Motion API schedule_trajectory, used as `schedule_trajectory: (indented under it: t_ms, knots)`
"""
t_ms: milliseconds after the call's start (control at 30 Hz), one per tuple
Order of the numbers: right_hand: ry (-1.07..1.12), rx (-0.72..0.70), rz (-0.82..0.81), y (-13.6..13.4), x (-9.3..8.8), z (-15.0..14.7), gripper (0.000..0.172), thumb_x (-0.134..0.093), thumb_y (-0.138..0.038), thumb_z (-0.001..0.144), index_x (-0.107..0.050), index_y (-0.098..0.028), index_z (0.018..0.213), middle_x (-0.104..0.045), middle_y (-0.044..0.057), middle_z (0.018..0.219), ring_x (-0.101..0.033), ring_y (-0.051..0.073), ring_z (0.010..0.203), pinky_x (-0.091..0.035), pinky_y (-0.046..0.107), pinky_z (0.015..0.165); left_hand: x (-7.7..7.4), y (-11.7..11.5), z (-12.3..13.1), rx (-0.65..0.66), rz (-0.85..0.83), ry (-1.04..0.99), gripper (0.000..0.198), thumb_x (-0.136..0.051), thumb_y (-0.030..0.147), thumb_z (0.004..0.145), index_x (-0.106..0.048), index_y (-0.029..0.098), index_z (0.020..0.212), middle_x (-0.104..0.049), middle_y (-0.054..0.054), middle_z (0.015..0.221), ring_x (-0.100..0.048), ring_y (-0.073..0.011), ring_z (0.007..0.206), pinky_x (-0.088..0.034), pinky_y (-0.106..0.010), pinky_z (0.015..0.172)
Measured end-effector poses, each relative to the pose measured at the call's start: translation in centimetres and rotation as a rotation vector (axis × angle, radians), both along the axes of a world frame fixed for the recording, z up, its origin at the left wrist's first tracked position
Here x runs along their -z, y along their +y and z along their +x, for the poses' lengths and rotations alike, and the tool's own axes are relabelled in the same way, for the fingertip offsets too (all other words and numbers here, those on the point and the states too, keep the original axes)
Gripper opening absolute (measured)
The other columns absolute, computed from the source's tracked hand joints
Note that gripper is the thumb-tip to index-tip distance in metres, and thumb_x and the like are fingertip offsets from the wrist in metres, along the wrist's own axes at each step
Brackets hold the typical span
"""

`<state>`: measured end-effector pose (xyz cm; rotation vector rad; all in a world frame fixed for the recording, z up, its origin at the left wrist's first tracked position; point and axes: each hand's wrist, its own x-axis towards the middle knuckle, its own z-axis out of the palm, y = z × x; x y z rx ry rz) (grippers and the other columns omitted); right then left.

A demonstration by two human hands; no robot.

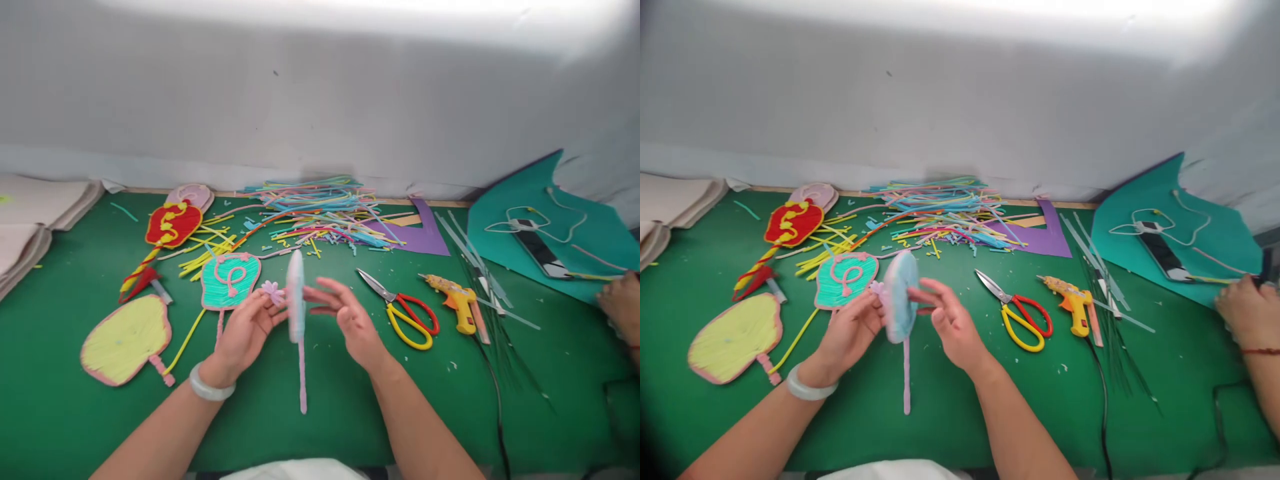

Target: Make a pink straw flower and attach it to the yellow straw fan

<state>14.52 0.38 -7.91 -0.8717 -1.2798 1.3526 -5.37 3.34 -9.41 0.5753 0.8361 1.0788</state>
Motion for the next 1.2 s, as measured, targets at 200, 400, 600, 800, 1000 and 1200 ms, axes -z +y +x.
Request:
schedule_trajectory:
  t_ms: [200, 400, 600, 800, 1000, 1200]
  knots:
    - [-0.400, -0.235, 0.272, -1.1, -0.3, -1.7, 0.030, -0.055, -0.041, 0.094, -0.065, -0.029, 0.120, -0.066, 0.003, 0.129, -0.051, 0.022, 0.132, -0.037, 0.043, 0.113, 1.6, 0.4, 0.6, 0.015, -0.120, 0.022, 0.032, -0.053, 0.042, 0.085, -0.070, 0.019, 0.098, -0.074, -0.008, 0.106, -0.064, -0.0286, 0.112, -0.050, -0.049, 0.098]
    - [-0.448, 0.215, 0.222, -0.6, 0.6, -1.6, 0.022, -0.056, -0.037, 0.093, -0.068, -0.029, 0.109, -0.067, 0.006, 0.124, -0.056, 0.023, 0.124, -0.039, 0.046, 0.111, 1.4, 0.4, 0.4, 0.040, -0.069, 0.077, 0.041, -0.047, 0.050, 0.089, -0.071, 0.020, 0.103, -0.075, -0.008, 0.106, -0.065, -0.0285, 0.111, -0.051, -0.050, 0.097]
    - [-0.038, 0.263, -0.405, 1.2, 2.3, -1.0, 0.056, -0.067, -0.055, 0.079, -0.054, -0.023, 0.122, -0.067, 0.010, 0.119, -0.066, 0.025, 0.105, -0.056, 0.042, 0.087, 1.7, 0.1, 0.4, -0.055, 0.002, 0.255, 0.036, -0.059, 0.050, 0.083, -0.070, 0.018, 0.093, -0.075, -0.009, 0.091, -0.070, -0.0286, 0.096, -0.055, -0.046, 0.089]
    - [0.010, 0.174, -0.556, 1.8, 3.3, -0.6, 0.049, -0.074, -0.053, 0.070, -0.058, -0.020, 0.102, -0.072, 0.001, 0.074, -0.068, 0.019, 0.064, -0.055, 0.031, 0.059, 1.5, 1.6, -1.9, -0.462, 0.208, 0.625, 0.029, -0.068, 0.040, 0.080, -0.060, 0.018, 0.097, -0.071, -0.004, 0.090, -0.068, -0.0186, 0.086, -0.053, -0.035, 0.085]
    - [-0.152, 0.137, -0.617, 2.0, 4.1, 0.1, 0.034, -0.071, -0.044, 0.073, -0.061, -0.020, 0.096, -0.069, -0.001, 0.065, -0.064, 0.017, 0.053, -0.054, 0.029, 0.048, 1.9, 1.2, -1.8, -0.369, 0.725, 1.263, 0.018, -0.052, 0.029, 0.094, -0.064, 0.019, 0.103, -0.070, -0.009, 0.106, -0.066, -0.0218, 0.100, -0.052, -0.041, 0.091]
    - [-0.223, 0.114, -0.617, 2.1, 4.2, 0.5, 0.030, -0.071, -0.042, 0.075, -0.062, -0.021, 0.094, -0.068, -0.002, 0.061, -0.061, 0.015, 0.048, -0.053, 0.028, 0.045, 3.1, 0.1, 0.1, -0.059, 0.975, 1.456, 0.017, -0.055, 0.027, 0.094, -0.069, 0.019, 0.098, -0.066, -0.011, 0.105, -0.061, -0.0253, 0.100, -0.052, -0.044, 0.088]
